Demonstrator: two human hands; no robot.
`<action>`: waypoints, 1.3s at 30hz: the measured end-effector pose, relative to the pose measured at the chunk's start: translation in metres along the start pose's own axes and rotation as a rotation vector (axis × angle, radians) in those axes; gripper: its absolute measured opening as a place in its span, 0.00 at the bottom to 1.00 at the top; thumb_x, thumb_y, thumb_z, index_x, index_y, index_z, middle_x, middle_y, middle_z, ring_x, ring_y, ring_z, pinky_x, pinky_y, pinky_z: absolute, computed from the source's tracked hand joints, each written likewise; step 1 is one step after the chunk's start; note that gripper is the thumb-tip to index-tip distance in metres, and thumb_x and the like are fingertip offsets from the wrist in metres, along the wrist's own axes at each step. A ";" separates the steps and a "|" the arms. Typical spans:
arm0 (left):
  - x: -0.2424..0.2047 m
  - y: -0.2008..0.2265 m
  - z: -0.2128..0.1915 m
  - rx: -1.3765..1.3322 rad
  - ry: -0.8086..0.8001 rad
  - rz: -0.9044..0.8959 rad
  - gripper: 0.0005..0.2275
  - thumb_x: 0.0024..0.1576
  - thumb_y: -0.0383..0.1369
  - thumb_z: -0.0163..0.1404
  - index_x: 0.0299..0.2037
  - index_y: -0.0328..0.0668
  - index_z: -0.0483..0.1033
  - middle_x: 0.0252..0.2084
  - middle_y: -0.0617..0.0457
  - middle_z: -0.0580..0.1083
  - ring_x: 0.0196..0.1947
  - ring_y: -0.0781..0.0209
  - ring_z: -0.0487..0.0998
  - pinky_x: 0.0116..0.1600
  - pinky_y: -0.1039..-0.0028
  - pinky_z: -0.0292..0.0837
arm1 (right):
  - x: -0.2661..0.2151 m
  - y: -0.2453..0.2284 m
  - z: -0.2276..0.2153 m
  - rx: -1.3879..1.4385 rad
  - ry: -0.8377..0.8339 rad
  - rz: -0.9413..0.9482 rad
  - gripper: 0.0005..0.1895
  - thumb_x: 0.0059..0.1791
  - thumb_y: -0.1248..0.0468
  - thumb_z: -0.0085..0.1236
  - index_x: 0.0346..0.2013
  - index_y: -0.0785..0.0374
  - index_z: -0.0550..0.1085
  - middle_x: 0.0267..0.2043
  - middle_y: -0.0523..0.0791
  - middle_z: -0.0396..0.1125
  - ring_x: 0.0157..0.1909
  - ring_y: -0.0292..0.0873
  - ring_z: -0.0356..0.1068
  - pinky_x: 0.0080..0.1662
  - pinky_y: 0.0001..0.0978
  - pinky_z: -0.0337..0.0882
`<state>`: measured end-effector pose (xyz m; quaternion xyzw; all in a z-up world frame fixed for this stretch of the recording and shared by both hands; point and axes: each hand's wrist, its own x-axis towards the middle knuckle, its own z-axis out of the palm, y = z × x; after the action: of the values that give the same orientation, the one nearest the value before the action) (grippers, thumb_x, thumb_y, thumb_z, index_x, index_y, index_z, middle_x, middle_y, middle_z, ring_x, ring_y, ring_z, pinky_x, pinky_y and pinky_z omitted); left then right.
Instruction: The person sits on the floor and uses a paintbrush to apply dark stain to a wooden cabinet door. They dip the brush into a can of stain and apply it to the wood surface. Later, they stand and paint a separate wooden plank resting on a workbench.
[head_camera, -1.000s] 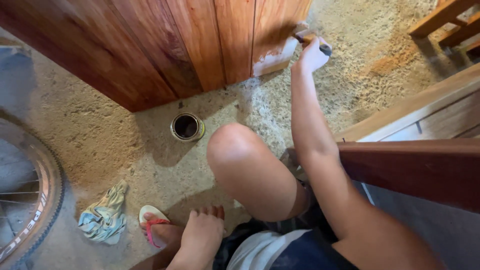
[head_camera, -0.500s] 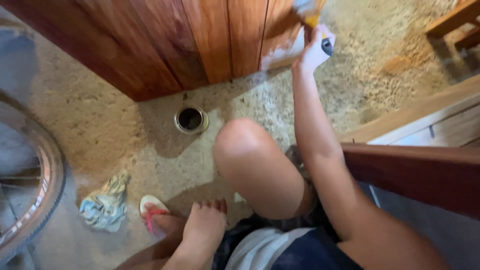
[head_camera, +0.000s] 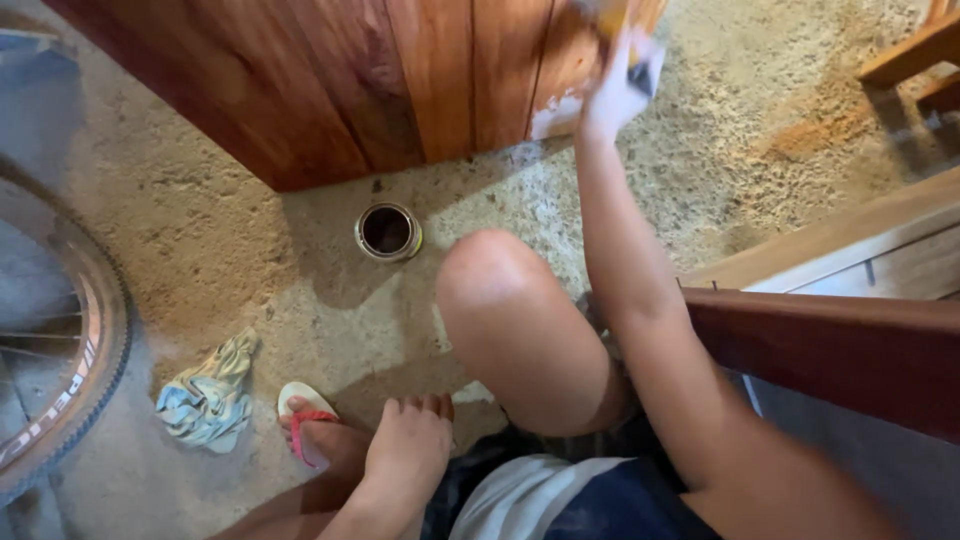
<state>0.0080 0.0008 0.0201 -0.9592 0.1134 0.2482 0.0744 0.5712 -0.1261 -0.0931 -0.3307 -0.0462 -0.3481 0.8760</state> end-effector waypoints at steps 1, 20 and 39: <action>-0.004 0.002 -0.004 0.004 -0.002 -0.003 0.14 0.57 0.36 0.45 0.52 0.48 0.74 0.40 0.50 0.78 0.37 0.47 0.79 0.40 0.58 0.66 | -0.020 -0.014 -0.010 -0.216 0.107 0.098 0.09 0.45 0.78 0.62 0.34 0.69 0.70 0.39 0.54 0.73 0.40 0.46 0.73 0.43 0.38 0.77; -0.004 -0.009 -0.001 -0.115 -0.193 0.025 0.17 0.60 0.37 0.42 0.59 0.53 0.72 0.47 0.53 0.78 0.46 0.48 0.77 0.46 0.56 0.66 | -0.090 -0.038 -0.091 -0.423 0.253 0.365 0.08 0.40 0.76 0.58 0.26 0.60 0.75 0.28 0.45 0.71 0.32 0.40 0.74 0.35 0.32 0.77; 0.121 -0.169 0.056 -0.480 -0.187 -0.516 0.33 0.63 0.28 0.39 0.79 0.45 0.40 0.61 0.41 0.74 0.55 0.39 0.76 0.50 0.52 0.68 | -0.201 -0.090 0.114 -0.785 -1.779 0.460 0.06 0.54 0.64 0.65 0.40 0.64 0.81 0.38 0.43 0.75 0.38 0.33 0.70 0.37 0.29 0.67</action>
<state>0.1281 0.1524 -0.0739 -0.9195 -0.2010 0.3276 -0.0828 0.3796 0.0114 -0.0177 -0.7380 -0.5018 0.2137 0.3974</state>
